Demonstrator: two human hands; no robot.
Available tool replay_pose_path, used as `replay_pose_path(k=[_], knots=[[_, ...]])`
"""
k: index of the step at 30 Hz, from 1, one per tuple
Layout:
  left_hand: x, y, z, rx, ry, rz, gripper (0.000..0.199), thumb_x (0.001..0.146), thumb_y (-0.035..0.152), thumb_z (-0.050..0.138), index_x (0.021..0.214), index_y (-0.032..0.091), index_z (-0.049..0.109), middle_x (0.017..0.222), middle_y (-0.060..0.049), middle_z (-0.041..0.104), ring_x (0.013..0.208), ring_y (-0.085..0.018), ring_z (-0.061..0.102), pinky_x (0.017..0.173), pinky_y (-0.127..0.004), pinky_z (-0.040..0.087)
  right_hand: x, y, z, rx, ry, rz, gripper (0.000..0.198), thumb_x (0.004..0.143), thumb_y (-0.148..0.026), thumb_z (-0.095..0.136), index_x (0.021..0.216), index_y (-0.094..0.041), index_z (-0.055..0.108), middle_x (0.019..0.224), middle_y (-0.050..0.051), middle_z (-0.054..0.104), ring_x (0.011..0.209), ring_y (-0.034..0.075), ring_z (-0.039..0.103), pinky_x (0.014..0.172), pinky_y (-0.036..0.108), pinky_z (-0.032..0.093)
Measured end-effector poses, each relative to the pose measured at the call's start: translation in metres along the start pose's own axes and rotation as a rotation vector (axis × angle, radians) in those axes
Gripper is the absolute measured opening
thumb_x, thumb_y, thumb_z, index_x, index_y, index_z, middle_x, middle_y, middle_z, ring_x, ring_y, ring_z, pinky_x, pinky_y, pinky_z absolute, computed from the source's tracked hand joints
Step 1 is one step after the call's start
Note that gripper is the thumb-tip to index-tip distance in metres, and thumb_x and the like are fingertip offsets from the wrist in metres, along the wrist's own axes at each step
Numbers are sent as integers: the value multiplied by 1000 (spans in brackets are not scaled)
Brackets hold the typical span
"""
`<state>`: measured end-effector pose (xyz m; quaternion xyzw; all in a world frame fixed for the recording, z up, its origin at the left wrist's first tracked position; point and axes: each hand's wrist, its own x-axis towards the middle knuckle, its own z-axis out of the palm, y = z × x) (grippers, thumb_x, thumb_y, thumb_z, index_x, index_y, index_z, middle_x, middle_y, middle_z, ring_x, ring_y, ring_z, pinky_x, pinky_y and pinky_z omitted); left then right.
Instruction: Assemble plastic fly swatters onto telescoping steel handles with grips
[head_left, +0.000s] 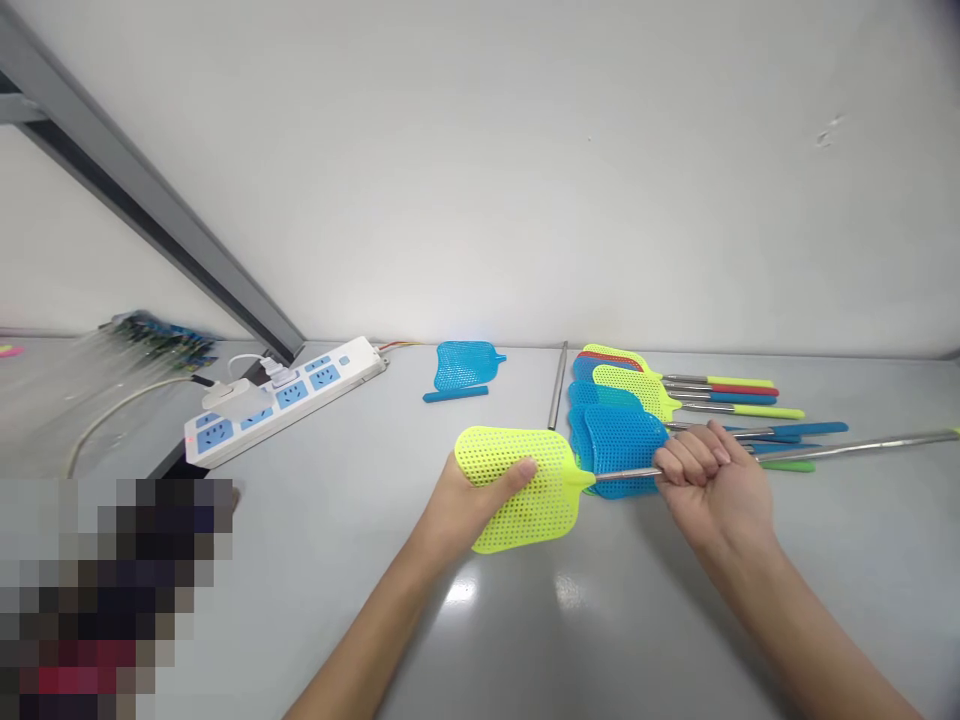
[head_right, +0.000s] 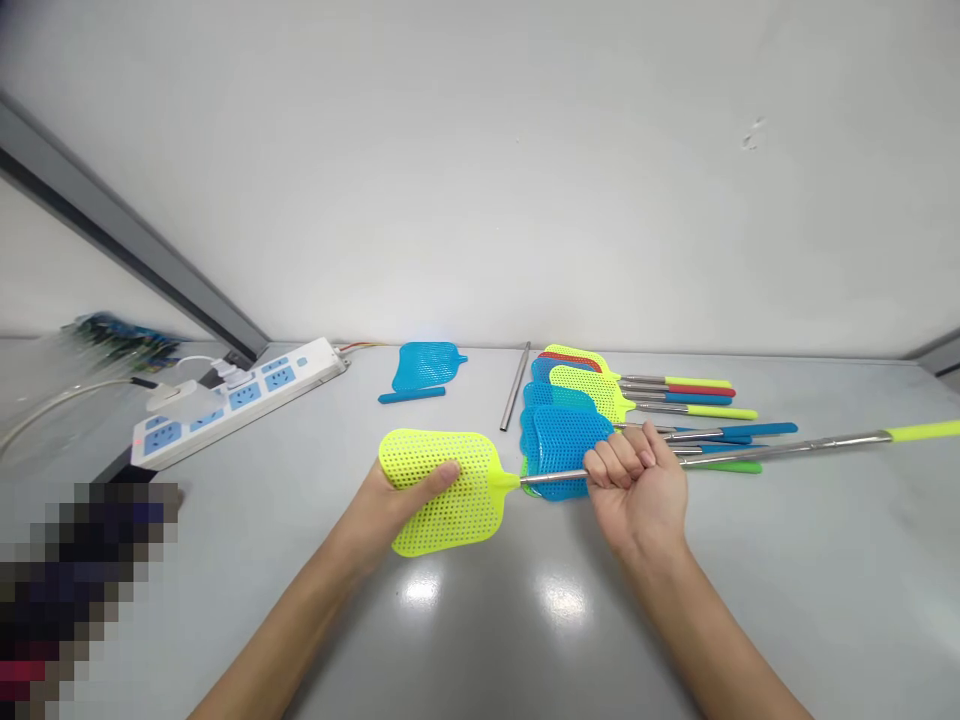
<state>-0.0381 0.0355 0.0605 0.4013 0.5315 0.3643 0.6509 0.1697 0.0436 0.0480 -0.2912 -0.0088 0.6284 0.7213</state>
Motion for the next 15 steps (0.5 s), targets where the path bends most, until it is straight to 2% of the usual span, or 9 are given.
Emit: replay_pose_path(k=[5, 15], knots=[[-1, -3, 10, -50, 48, -37, 29, 64, 35, 64, 85, 15, 59, 87, -10, 65, 76, -21, 61, 64, -31, 49, -1, 4, -10, -7, -19, -12, 36, 84, -21, 31, 52, -18, 14, 47, -7, 5, 37, 8, 9, 34, 21, 18], [7, -16, 11, -103, 16, -62, 32, 61, 35, 66, 85, 14, 59, 89, -12, 65, 78, -22, 61, 65, -32, 48, -9, 13, -16, -26, 32, -75, 39, 83, -25, 36, 51, -18, 16, 46, -7, 7, 37, 7, 11, 34, 22, 17]])
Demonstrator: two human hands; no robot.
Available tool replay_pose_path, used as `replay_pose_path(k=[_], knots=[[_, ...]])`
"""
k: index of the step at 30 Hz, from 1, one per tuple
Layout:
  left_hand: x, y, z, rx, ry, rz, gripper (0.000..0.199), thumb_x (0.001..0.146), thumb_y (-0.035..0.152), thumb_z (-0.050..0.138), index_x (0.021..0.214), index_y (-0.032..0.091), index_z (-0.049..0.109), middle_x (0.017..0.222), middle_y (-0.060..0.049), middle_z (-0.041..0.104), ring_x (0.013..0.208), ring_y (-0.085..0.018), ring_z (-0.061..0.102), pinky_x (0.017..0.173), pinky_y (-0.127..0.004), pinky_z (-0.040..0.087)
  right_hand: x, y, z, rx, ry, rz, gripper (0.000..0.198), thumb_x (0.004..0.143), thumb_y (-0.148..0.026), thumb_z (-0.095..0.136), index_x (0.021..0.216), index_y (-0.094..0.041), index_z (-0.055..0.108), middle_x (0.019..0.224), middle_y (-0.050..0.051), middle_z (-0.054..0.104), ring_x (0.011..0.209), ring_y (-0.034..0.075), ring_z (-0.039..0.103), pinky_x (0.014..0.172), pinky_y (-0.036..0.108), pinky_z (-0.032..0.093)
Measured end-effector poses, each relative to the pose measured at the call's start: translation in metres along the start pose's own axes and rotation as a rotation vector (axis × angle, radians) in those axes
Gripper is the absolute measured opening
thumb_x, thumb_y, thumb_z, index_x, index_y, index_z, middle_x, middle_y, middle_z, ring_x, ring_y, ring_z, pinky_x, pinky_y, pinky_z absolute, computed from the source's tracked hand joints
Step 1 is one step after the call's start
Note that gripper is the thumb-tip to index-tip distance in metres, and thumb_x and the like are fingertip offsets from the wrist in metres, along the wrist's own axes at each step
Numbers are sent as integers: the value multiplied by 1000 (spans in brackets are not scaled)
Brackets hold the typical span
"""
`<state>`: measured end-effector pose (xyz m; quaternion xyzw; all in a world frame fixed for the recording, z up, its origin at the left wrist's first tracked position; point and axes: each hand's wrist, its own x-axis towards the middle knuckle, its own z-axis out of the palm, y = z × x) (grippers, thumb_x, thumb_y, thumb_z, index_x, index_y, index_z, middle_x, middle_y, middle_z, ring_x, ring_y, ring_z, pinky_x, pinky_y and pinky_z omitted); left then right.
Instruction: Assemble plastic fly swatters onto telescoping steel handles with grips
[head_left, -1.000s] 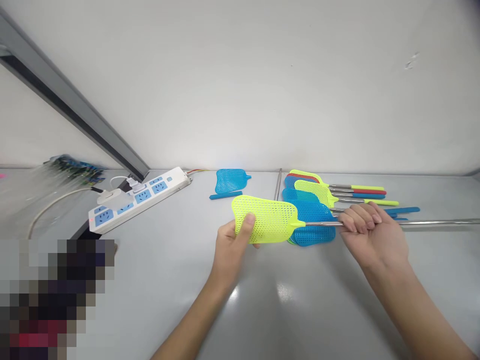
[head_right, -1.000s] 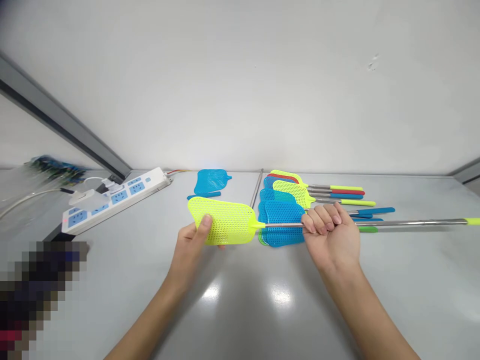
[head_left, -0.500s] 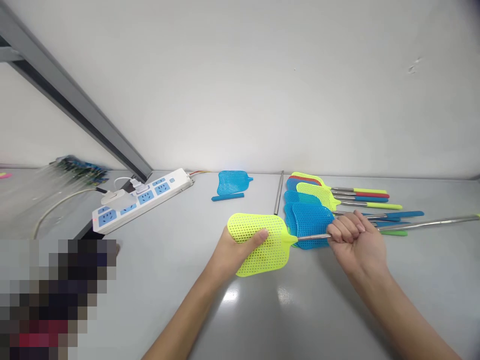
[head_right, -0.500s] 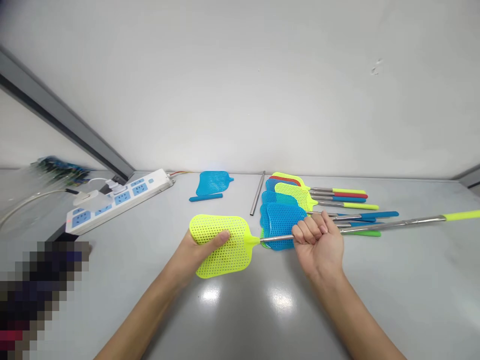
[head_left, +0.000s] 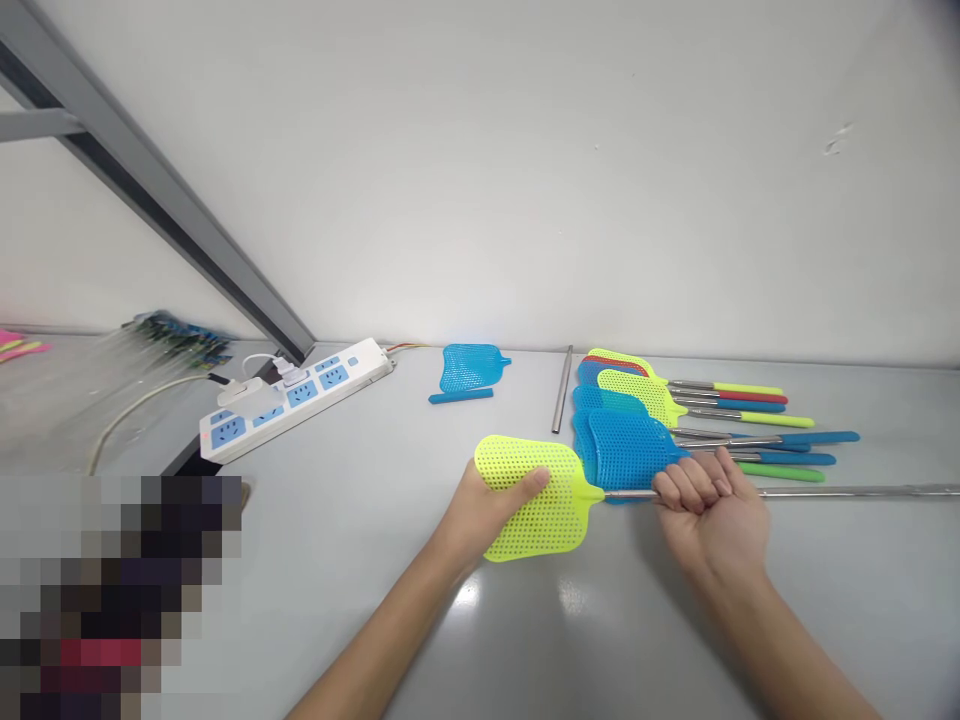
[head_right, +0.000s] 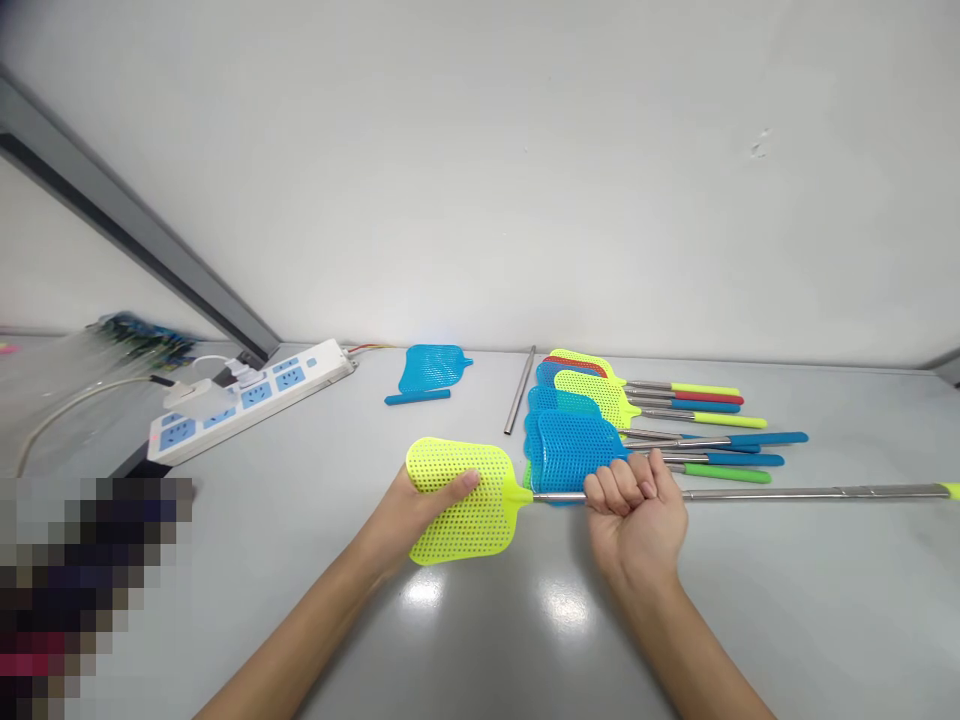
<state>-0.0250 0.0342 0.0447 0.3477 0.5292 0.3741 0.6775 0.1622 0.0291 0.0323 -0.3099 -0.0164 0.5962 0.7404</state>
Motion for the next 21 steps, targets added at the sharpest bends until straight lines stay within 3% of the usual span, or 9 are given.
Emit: replay_pose_path(k=[12, 17, 21], knots=[[1, -3, 2, -47, -37, -43, 34, 63, 34, 65, 90, 15, 59, 93, -12, 64, 83, -23, 60, 69, -35, 48, 4, 2, -7, 4, -10, -18, 39, 83, -25, 38, 51, -18, 16, 45, -8, 7, 36, 7, 10, 34, 21, 16], [3, -4, -2, -65, -109, -61, 36, 64, 36, 64, 93, 15, 58, 90, -11, 64, 86, -23, 59, 71, -35, 47, 3, 6, -8, 9, -11, -22, 40, 82, -25, 39, 51, -17, 16, 45, -8, 7, 36, 7, 11, 34, 21, 16], [3, -4, 0, -64, -67, -80, 36, 64, 35, 64, 93, 14, 58, 89, -12, 65, 84, -23, 60, 70, -35, 47, 3, 9, -11, 26, -16, -20, 39, 82, -25, 39, 52, -18, 16, 45, -8, 8, 36, 6, 11, 34, 21, 16]])
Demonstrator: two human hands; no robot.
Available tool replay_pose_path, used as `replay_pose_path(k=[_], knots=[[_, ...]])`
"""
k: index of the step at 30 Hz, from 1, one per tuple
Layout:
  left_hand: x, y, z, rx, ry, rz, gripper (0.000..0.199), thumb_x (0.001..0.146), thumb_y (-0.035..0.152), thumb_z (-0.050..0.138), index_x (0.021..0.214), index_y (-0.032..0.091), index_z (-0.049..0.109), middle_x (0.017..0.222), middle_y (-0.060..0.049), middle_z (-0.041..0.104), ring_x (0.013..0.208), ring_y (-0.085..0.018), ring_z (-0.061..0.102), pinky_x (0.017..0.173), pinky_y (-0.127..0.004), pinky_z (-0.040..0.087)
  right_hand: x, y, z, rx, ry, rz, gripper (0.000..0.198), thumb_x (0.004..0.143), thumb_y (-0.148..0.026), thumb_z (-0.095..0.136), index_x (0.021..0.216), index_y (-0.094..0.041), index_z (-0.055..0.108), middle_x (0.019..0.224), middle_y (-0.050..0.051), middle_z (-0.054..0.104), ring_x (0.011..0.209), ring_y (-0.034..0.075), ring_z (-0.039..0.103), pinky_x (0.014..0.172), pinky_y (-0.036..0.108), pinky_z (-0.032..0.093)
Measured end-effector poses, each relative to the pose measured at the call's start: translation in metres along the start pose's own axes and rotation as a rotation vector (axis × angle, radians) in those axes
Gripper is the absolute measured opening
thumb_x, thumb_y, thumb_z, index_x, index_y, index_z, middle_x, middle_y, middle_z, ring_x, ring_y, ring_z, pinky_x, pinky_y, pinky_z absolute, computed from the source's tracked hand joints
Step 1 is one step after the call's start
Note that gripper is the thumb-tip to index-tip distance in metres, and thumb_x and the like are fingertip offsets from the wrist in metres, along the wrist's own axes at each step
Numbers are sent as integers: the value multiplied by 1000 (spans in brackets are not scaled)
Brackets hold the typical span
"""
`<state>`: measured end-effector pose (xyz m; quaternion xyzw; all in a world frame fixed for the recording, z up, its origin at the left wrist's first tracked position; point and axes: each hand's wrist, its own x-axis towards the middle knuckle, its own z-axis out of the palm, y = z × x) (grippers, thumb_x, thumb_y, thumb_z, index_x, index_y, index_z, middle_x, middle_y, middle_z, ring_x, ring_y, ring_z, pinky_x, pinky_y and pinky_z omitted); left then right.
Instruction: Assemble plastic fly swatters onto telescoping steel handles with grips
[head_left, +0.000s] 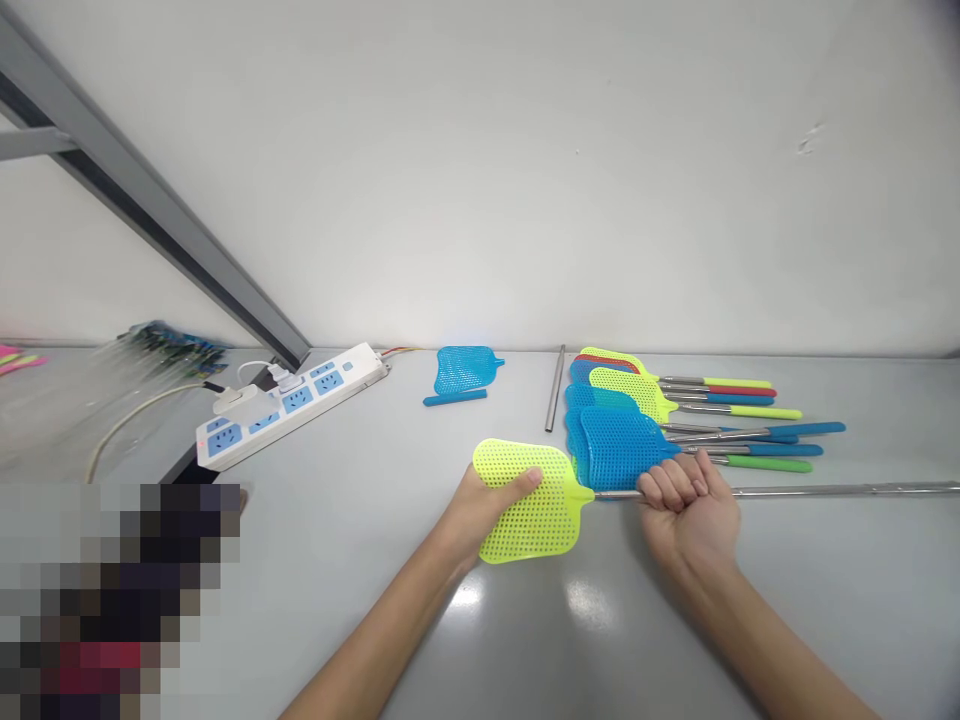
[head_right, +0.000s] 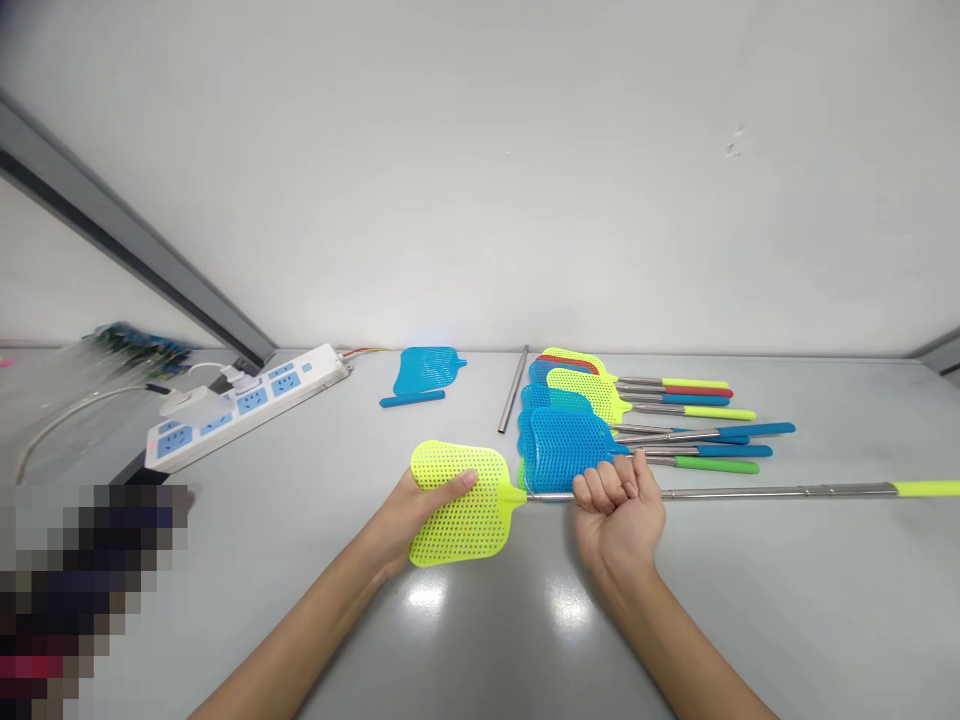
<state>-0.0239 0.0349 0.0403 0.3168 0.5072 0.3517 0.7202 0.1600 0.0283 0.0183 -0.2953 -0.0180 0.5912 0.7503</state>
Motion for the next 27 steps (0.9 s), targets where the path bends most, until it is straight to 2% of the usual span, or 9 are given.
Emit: replay_pose_path(k=[5, 10, 19, 22, 27], knots=[[0, -1, 3, 0, 30, 0, 35, 63, 33, 65, 92, 14, 58, 95, -13, 63, 85, -24, 60, 70, -36, 48, 0, 2, 0, 83, 82, 37, 36, 81, -20, 36, 52, -18, 15, 45, -8, 8, 36, 7, 9, 33, 22, 15], [1, -3, 3, 18, 44, 20, 34, 62, 33, 66, 89, 14, 58, 94, -13, 63, 84, -24, 60, 71, -37, 48, 3, -1, 3, 108, 96, 79, 34, 80, -18, 35, 53, -18, 14, 46, -7, 6, 37, 7, 9, 33, 22, 15], [-6, 5, 7, 19, -20, 43, 36, 65, 35, 64, 94, 15, 57, 99, -12, 62, 88, -23, 59, 76, -36, 46, 10, -18, 10, 41, -52, 105, 34, 79, -20, 39, 53, -18, 16, 45, -7, 10, 36, 7, 14, 33, 20, 19], [-5, 2, 9, 6, -8, 70, 36, 66, 36, 63, 94, 15, 57, 99, -12, 62, 88, -24, 59, 77, -37, 45, 15, -23, 7, 36, -71, 106, 33, 78, -22, 39, 53, -18, 18, 45, -7, 15, 36, 7, 18, 33, 20, 22], [-5, -1, 9, 16, -78, 60, 36, 66, 35, 63, 96, 15, 56, 102, -12, 61, 91, -24, 57, 79, -37, 44, 25, -31, -1, 102, -82, 125, 31, 76, -21, 39, 54, -19, 17, 46, -6, 22, 38, 7, 25, 36, 19, 28]])
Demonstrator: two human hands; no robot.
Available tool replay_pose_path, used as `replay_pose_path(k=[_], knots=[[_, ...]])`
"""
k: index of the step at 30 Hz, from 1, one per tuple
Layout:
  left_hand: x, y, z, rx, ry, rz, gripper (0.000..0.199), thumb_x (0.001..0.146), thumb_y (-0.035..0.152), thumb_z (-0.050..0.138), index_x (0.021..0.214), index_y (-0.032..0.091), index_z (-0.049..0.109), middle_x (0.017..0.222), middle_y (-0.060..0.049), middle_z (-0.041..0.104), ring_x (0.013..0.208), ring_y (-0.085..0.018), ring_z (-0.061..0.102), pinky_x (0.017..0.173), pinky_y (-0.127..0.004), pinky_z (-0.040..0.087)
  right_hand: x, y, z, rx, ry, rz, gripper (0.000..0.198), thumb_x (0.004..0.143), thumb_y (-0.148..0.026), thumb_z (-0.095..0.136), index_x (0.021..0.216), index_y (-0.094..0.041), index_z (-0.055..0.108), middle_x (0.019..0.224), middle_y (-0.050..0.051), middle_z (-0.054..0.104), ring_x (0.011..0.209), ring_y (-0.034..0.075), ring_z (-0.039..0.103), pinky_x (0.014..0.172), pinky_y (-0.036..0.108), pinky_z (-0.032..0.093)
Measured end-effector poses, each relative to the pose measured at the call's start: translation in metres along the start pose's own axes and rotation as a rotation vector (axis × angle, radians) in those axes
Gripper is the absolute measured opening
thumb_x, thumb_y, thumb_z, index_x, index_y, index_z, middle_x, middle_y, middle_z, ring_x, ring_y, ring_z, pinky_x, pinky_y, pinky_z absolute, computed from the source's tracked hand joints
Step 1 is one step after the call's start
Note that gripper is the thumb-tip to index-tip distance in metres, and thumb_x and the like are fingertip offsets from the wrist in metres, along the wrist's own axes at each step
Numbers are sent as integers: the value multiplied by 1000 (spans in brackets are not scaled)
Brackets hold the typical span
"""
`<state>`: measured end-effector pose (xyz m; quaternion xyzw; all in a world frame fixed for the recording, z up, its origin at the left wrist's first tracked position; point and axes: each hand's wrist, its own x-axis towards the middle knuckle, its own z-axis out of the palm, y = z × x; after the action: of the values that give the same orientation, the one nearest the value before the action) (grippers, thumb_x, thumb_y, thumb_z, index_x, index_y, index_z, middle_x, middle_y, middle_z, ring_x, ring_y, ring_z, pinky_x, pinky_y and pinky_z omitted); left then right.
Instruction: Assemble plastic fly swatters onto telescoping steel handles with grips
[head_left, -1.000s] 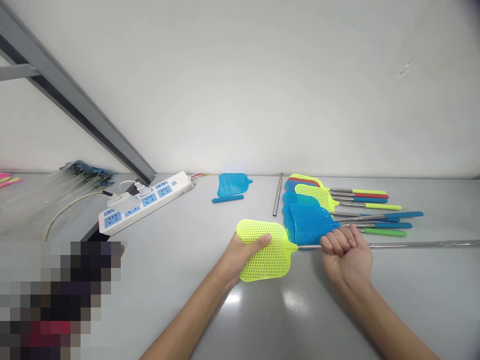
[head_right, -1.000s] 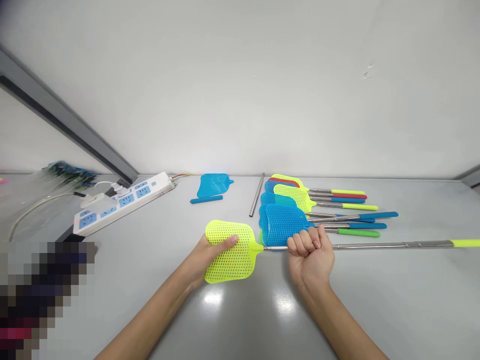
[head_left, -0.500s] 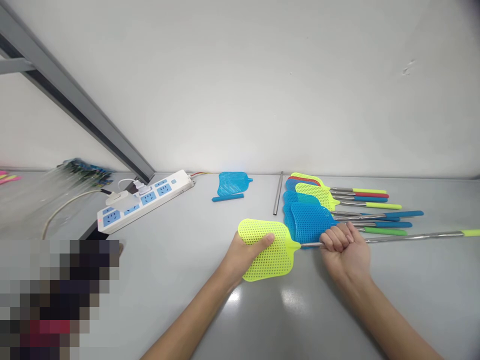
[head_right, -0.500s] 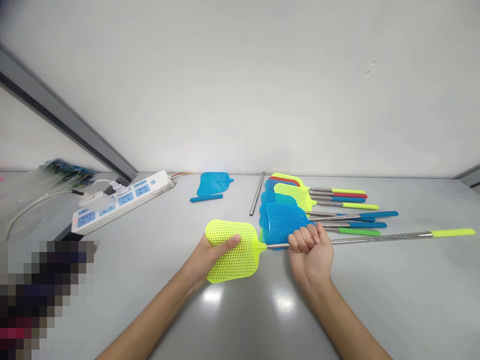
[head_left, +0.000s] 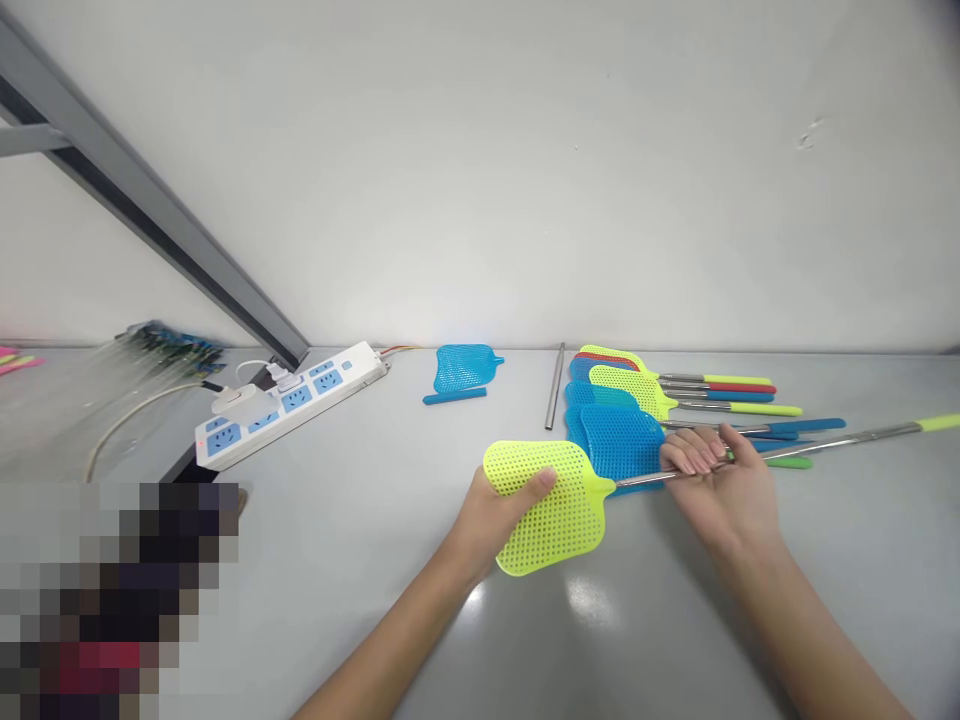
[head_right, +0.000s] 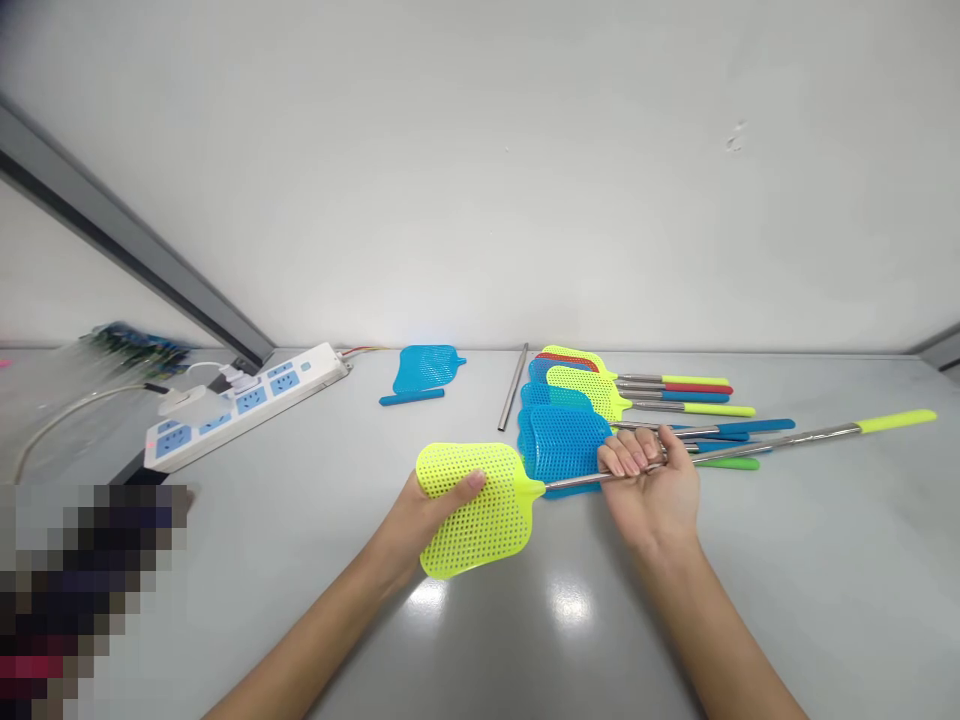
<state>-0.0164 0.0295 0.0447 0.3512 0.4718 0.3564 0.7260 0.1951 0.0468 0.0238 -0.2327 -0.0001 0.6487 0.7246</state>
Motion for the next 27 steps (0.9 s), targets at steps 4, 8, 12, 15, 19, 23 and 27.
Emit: replay_pose_path(k=[4, 8, 12, 15, 19, 23, 27], knots=[[0, -1, 1, 1, -7, -3, 37, 67, 36, 62, 96, 14, 56, 102, -13, 60, 91, -24, 57, 79, -37, 45, 5, -4, -5, 56, 30, 3, 29, 74, -16, 39, 56, -19, 16, 47, -7, 21, 38, 6, 26, 36, 19, 28], [0, -2, 2, 4, 14, -4, 38, 66, 36, 63, 96, 14, 57, 101, -13, 61, 91, -24, 58, 78, -36, 45, 9, -8, -8, 103, 116, -36, 27, 70, -10, 37, 57, -19, 15, 47, -7, 17, 37, 6, 24, 35, 19, 26], [1, -3, 3, -6, 80, 10, 37, 63, 36, 65, 91, 14, 58, 94, -12, 64, 85, -25, 60, 73, -36, 47, 13, -20, -11, 97, 190, -136, 25, 64, -8, 36, 57, -19, 15, 46, -7, 14, 36, 6, 21, 34, 20, 24], [2, -4, 4, -18, 98, 32, 36, 62, 36, 66, 89, 14, 59, 92, -12, 65, 83, -24, 60, 71, -35, 48, 15, -29, -14, 67, 220, -196, 24, 62, -8, 35, 56, -19, 14, 47, -7, 12, 35, 6, 20, 33, 20, 23], [2, -5, 4, -9, 82, 18, 36, 62, 37, 65, 90, 14, 60, 93, -12, 64, 83, -24, 60, 71, -34, 48, 15, -35, -16, 73, 251, -205, 28, 62, -7, 34, 56, -19, 9, 47, -7, 8, 34, 7, 14, 32, 21, 19], [3, -6, 4, -1, 74, -4, 36, 62, 37, 65, 91, 14, 60, 94, -11, 64, 84, -24, 60, 71, -35, 48, 14, -32, -16, 102, 312, -213, 30, 62, -8, 34, 57, -20, 7, 45, -7, 7, 33, 7, 12, 32, 22, 15], [3, -7, 2, -13, 76, -18, 36, 63, 36, 65, 92, 15, 60, 95, -11, 64, 85, -23, 60, 73, -35, 48, 14, -30, -15, 116, 316, -221, 30, 62, -8, 34, 56, -20, 7, 44, -7, 8, 32, 7, 12, 32, 21, 14]])
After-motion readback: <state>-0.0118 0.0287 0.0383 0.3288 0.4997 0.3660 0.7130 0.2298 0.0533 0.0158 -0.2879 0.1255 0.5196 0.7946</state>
